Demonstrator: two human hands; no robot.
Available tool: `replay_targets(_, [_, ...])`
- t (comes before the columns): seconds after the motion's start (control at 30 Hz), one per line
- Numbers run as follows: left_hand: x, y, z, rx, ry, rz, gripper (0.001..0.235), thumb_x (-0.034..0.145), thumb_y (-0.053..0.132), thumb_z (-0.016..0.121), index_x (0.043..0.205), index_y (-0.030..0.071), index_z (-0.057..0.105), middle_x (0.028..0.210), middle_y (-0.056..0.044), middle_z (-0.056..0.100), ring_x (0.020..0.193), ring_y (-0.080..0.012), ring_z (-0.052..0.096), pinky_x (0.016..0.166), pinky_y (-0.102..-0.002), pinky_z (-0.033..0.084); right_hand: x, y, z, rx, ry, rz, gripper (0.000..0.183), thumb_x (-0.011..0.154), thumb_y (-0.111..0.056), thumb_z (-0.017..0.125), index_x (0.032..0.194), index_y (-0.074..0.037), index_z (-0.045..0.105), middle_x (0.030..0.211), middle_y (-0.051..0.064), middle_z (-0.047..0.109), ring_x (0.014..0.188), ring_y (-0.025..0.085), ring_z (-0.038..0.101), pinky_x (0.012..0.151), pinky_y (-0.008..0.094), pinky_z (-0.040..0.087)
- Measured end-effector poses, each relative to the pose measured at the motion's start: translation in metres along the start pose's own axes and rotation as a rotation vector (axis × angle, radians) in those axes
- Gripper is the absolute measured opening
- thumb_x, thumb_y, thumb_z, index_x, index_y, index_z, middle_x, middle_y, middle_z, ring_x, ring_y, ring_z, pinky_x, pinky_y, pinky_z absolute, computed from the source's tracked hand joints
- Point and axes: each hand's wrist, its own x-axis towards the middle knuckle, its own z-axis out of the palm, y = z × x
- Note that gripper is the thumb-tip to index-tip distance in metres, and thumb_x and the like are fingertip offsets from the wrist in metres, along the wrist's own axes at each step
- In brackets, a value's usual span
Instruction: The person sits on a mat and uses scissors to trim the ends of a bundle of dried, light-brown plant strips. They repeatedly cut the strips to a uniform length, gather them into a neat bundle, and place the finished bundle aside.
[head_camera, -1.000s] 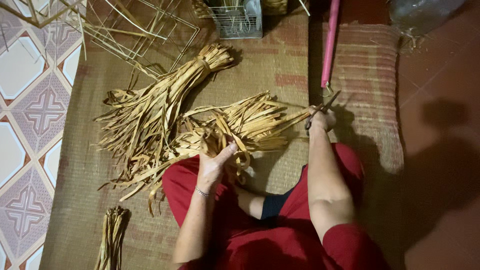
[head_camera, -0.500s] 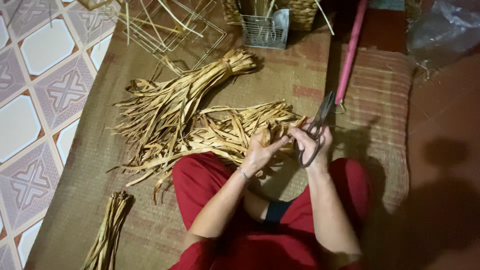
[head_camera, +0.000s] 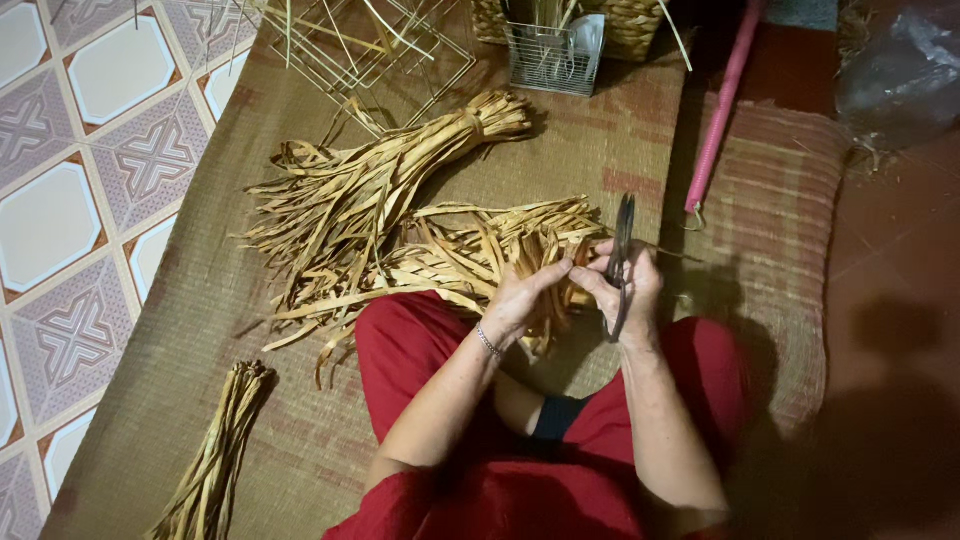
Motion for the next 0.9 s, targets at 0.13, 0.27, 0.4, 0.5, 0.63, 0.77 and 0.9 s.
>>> replay_targets(0.13, [0.001,-0.002,-0.002,-0.095,-0.036,-0.092,0.036,0.091,0.013,0.077,0.120,-0.005,0.066,0.105,-0.013,0.073,0.092,-0.0194,0.072,0.081,-0.034,0.061,0.000,0.002,-0.006,-0.063,-0.075,0.006,0.040,0.082,0.000,0.086,0.111,-0.004,0.059,0.083,0.003,0.071,0.071,0.006,0.066,0.062,0.021,0.054])
replay_targets(0.27, [0.000,-0.007,-0.004,-0.071,-0.005,-0.106,0.039,0.093,0.015,0.078,0.122,-0.007,0.064,0.104,-0.015,0.071,0.090,-0.0228,0.068,0.077,-0.039,0.058,0.003,0.002,-0.007,-0.115,-0.074,0.055,0.039,0.080,-0.001,0.087,0.107,-0.004,0.060,0.081,0.004,0.069,0.063,0.004,0.058,0.053,0.020,0.046])
replay_targets(0.4, [-0.002,-0.004,0.000,0.042,0.056,-0.099,0.046,0.090,0.020,0.076,0.126,-0.004,0.062,0.116,-0.017,0.072,0.107,-0.0232,0.071,0.090,-0.038,0.061,0.004,-0.003,-0.002,-0.068,-0.022,0.075,0.037,0.082,-0.002,0.087,0.105,-0.005,0.059,0.081,0.003,0.068,0.059,0.003,0.056,0.045,0.020,0.043])
replay_targets(0.5, [-0.007,-0.001,0.001,-0.003,0.073,-0.127,0.050,0.089,0.020,0.076,0.128,-0.005,0.060,0.123,-0.019,0.071,0.112,-0.0244,0.070,0.092,-0.040,0.061,0.002,-0.011,-0.003,-0.025,-0.028,0.159,0.035,0.081,-0.001,0.084,0.103,-0.006,0.057,0.084,0.003,0.070,0.055,0.004,0.055,0.042,0.020,0.041])
replay_targets(0.63, [-0.006,-0.007,-0.003,-0.059,0.072,-0.114,0.051,0.090,0.018,0.077,0.129,-0.011,0.061,0.124,-0.020,0.070,0.110,-0.0247,0.070,0.093,-0.039,0.060,0.003,-0.010,0.000,0.057,-0.035,0.185,0.037,0.080,0.001,0.084,0.105,-0.006,0.057,0.084,0.004,0.068,0.055,0.005,0.055,0.043,0.021,0.042])
replay_targets(0.77, [0.001,-0.019,-0.002,-0.036,0.162,-0.049,0.040,0.093,0.014,0.077,0.123,-0.011,0.067,0.117,-0.017,0.074,0.102,-0.0237,0.071,0.089,-0.037,0.060,0.001,-0.005,0.003,0.134,-0.035,0.247,0.037,0.080,0.000,0.084,0.104,-0.006,0.056,0.087,0.005,0.068,0.054,0.006,0.055,0.042,0.022,0.043])
replay_targets(0.9, [-0.004,-0.016,0.001,-0.111,0.044,0.099,0.028,0.094,0.011,0.073,0.119,0.000,0.066,0.107,-0.008,0.073,0.095,-0.0176,0.069,0.083,-0.033,0.059,0.001,0.000,0.003,0.228,-0.036,0.278,0.036,0.081,-0.003,0.083,0.105,-0.006,0.055,0.088,0.005,0.068,0.057,0.008,0.060,0.043,0.022,0.045])
